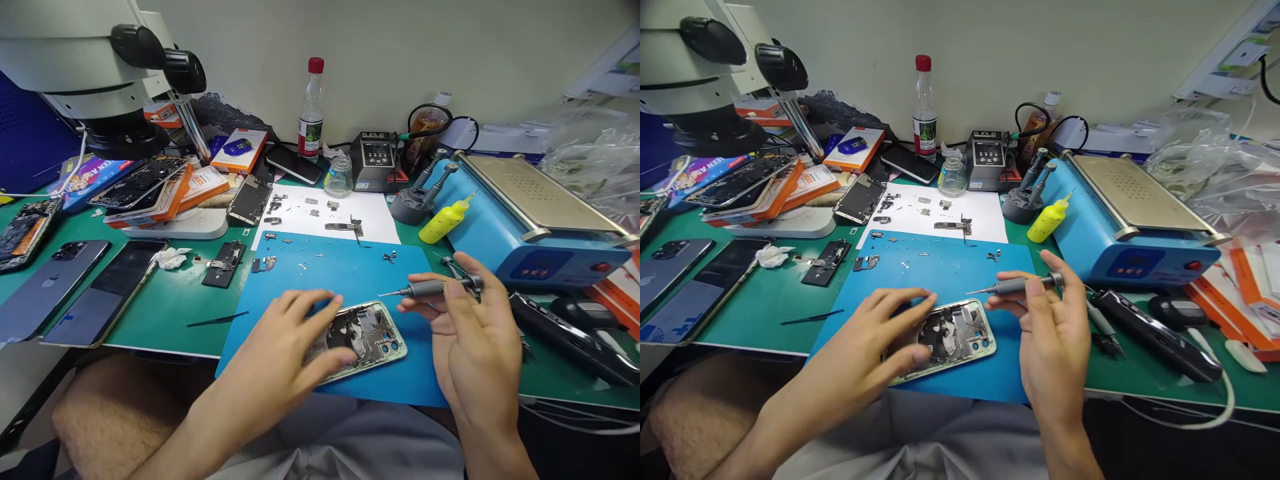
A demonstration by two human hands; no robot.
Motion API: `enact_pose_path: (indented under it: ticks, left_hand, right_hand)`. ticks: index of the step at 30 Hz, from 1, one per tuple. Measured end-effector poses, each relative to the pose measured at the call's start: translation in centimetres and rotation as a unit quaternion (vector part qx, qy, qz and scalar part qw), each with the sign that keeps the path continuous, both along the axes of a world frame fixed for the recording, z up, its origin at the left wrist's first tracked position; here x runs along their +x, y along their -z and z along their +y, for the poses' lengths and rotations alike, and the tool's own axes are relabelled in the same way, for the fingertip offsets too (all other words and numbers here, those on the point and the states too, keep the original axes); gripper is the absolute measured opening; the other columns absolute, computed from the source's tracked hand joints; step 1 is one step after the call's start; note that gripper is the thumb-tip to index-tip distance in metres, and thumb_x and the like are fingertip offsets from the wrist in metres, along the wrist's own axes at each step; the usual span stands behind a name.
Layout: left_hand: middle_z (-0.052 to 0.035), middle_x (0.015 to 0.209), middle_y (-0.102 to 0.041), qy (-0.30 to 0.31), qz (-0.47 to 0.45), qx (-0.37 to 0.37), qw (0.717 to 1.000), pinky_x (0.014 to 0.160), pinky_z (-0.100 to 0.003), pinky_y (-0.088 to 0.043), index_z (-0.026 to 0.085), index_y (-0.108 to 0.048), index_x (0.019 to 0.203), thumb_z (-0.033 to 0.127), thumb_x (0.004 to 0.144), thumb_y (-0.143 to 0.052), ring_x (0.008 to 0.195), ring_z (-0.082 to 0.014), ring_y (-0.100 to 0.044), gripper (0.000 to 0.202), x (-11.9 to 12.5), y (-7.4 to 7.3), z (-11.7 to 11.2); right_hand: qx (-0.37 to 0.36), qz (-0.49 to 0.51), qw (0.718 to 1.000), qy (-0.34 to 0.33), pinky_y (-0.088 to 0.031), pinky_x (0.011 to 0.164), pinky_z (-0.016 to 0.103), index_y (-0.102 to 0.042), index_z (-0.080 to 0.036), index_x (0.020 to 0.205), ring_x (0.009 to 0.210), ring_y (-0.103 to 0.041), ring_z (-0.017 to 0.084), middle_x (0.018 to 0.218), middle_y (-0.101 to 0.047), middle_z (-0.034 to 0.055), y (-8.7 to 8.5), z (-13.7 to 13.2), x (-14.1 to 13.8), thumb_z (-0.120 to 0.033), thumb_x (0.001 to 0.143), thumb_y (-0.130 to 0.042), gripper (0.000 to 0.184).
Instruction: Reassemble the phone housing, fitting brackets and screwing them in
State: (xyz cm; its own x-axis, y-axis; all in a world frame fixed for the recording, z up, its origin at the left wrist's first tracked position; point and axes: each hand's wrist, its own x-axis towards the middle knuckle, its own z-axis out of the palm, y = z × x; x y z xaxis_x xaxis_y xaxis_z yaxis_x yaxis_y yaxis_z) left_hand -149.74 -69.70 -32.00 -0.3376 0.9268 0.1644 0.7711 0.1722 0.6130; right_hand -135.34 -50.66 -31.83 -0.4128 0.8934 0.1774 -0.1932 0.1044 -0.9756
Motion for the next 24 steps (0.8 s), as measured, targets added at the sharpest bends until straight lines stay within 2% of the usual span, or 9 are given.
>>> enact_pose_path:
  ticks: [2,4,7,9,12,16,21,24]
  left_hand:
    - [-0.0044,0.148,-0.065,-0.038,-0.1,0.045,0.993,0.114,-0.038,-0.05,0.03,-0.063,0.151,0.043,0.112,-0.055,0.135,-0.0234,-0.057,0.042,-0.1,0.0,0.3]
    - [-0.0007,0.133,-0.072,-0.053,-0.21,0.093,0.972,0.101,-0.029,-0.055,0.036,-0.069,0.144,0.037,0.109,-0.064,0.119,-0.0182,-0.065,0.036,0.3,0.0,0.8]
    - [0.0041,0.112,-0.079,-0.048,-0.357,0.123,0.925,0.08,-0.021,-0.055,0.043,-0.075,0.135,0.032,0.103,-0.074,0.094,-0.013,-0.07,0.034,1.3,0.0,1.7]
    - [0.0045,0.104,-0.082,-0.05,-0.406,0.134,0.903,0.077,-0.02,-0.054,0.043,-0.081,0.126,0.031,0.102,-0.076,0.09,-0.0121,-0.071,0.027,1.8,-0.1,2.1]
    - [0.0038,0.096,-0.083,-0.062,-0.436,0.151,0.885,0.08,-0.019,-0.055,0.042,-0.085,0.116,0.031,0.1,-0.078,0.087,-0.0114,-0.072,0.02,2.2,-0.3,2.3]
    - [0.0034,0.095,-0.085,-0.068,-0.444,0.16,0.879,0.082,-0.018,-0.056,0.041,-0.086,0.114,0.028,0.099,-0.079,0.09,-0.0114,-0.074,0.021,2.2,-0.1,2.4]
    - [0.002,0.096,-0.085,-0.09,-0.445,0.162,0.876,0.074,-0.017,-0.054,0.038,-0.087,0.11,0.031,0.097,-0.082,0.086,-0.0113,-0.074,0.016,2.3,0.3,2.5]
    - [-0.0005,0.095,-0.085,-0.102,-0.422,0.167,0.885,0.067,-0.019,-0.052,0.034,-0.088,0.109,0.03,0.097,-0.081,0.081,-0.0125,-0.072,0.015,2.4,0.4,2.6]
  right_hand:
    - [-0.093,0.028,0.995,-0.039,-0.067,0.07,0.025,-0.062,-0.028,0.141,0.078,-0.075,0.015,0.1,-0.079,0.0031,-0.1,-0.6,0.4,-0.043,0.099,-0.075,0.046]
    - [-0.156,0.034,0.984,-0.077,-0.066,0.066,0.021,-0.064,-0.028,0.14,0.071,-0.072,0.012,0.099,-0.077,0.0017,-0.2,-1.5,0.6,-0.039,0.093,-0.083,0.052]
    - [-0.172,0.042,0.98,-0.092,-0.065,0.068,0.018,-0.062,-0.032,0.145,0.07,-0.071,0.01,0.102,-0.075,0.0,-0.1,-2.7,0.5,-0.034,0.088,-0.089,0.063]
    - [-0.168,0.045,0.981,-0.088,-0.065,0.072,0.018,-0.062,-0.034,0.146,0.074,-0.072,0.011,0.104,-0.074,0.0006,0.0,-3.2,0.3,-0.034,0.088,-0.088,0.064]
    - [-0.162,0.042,0.982,-0.085,-0.066,0.074,0.02,-0.062,-0.035,0.146,0.079,-0.074,0.013,0.106,-0.074,0.0018,0.2,-3.3,0.0,-0.036,0.088,-0.088,0.063]
    - [-0.16,0.045,0.981,-0.095,-0.066,0.076,0.02,-0.062,-0.035,0.147,0.081,-0.074,0.013,0.108,-0.075,0.0025,0.2,-3.1,0.1,-0.036,0.09,-0.086,0.062]
    - [-0.151,0.05,0.982,-0.099,-0.067,0.076,0.022,-0.061,-0.035,0.145,0.083,-0.076,0.015,0.107,-0.076,0.0023,0.3,-3.3,0.2,-0.035,0.091,-0.085,0.058]
    - [-0.138,0.047,0.985,-0.097,-0.067,0.074,0.024,-0.059,-0.035,0.144,0.086,-0.078,0.017,0.107,-0.077,0.0026,0.4,-3.3,0.1,-0.034,0.092,-0.084,0.057]
